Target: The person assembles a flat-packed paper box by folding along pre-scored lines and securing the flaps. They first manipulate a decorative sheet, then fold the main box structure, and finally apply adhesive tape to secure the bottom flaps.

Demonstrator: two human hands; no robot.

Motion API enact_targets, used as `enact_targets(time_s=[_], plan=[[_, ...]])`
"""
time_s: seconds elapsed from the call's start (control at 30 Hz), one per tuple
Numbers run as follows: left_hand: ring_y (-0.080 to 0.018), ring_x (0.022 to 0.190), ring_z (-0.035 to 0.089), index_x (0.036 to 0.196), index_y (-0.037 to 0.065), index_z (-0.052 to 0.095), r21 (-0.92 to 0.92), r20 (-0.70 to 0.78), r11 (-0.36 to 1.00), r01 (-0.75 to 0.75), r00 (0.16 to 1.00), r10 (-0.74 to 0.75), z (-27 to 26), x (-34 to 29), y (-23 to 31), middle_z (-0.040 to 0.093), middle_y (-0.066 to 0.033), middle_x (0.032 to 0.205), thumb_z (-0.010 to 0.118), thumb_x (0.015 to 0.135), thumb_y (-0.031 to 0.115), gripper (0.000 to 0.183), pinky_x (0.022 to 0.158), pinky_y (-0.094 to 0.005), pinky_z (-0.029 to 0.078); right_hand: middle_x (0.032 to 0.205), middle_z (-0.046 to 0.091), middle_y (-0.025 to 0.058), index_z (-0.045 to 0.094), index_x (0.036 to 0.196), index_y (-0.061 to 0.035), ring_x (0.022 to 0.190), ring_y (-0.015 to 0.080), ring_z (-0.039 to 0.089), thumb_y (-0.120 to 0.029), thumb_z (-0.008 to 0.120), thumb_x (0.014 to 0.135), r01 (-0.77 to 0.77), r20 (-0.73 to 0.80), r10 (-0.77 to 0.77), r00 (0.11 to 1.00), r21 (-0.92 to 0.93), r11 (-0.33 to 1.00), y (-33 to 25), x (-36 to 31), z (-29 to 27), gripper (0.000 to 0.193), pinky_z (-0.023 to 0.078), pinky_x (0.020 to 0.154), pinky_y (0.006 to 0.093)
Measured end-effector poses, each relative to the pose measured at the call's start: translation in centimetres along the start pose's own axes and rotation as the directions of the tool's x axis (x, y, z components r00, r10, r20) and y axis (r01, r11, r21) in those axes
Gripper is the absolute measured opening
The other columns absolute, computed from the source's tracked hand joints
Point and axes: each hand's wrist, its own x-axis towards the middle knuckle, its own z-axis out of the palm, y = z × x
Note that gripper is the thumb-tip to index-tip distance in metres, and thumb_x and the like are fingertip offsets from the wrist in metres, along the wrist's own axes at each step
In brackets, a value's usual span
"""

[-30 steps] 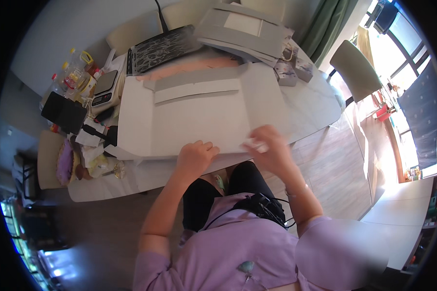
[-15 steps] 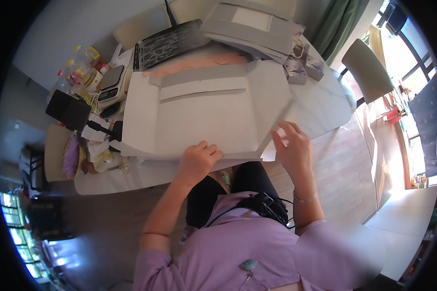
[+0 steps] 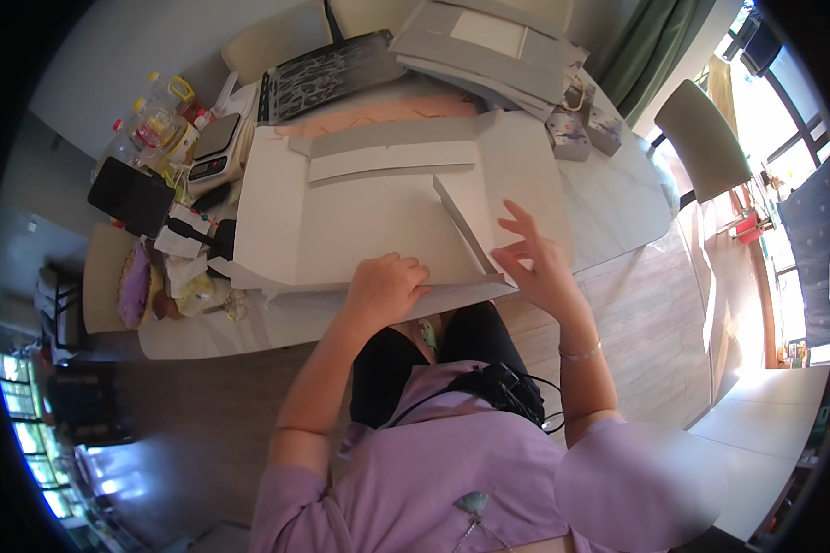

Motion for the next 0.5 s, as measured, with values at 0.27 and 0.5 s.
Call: enact_targets(time_s=[0.27, 0.5], plan=[[-0.0221, 0.074, 0.062, 0.082, 0.014, 0.067, -0.046, -0.018, 0.998, -0.033, 0.999, 0.032, -0.1, 0.3, -0.4, 0.062, 0.0003, 0.075, 0.075, 0.077, 0.030, 0.019, 0.060, -0.0369, 0.050, 0.088, 0.067, 0.0102, 0.068, 0.095, -0.0018, 0.065, 0.0203, 0.064, -0.004, 0.072, 0.082, 0.067, 0.010, -0.067, 0.998, -0.320, 0.945, 2.8, -5.7, -3.2, 0.014, 0.053, 0.066, 0.0301], [-0.0195, 0.074, 0.060, 0.081, 0.014, 0.065, 0.032, -0.045, 0.986, -0.162, 0.985, 0.164, -0.7, -0.4, -0.8, 0.059, 0.0017, 0.076, 0.075, 0.072, 0.019, 0.014, 0.060, -0.0352, 0.050, 0.076, 0.069, 0.0087, 0.067, 0.089, 0.0007, 0.063, 0.0143, 0.067, 0.002, 0.071, 0.083, -0.007, -0.198, -0.006, 0.980, -0.065, 0.998, 4.1, -4.5, -1.1, 0.007, 0.052, 0.060, 0.0240]])
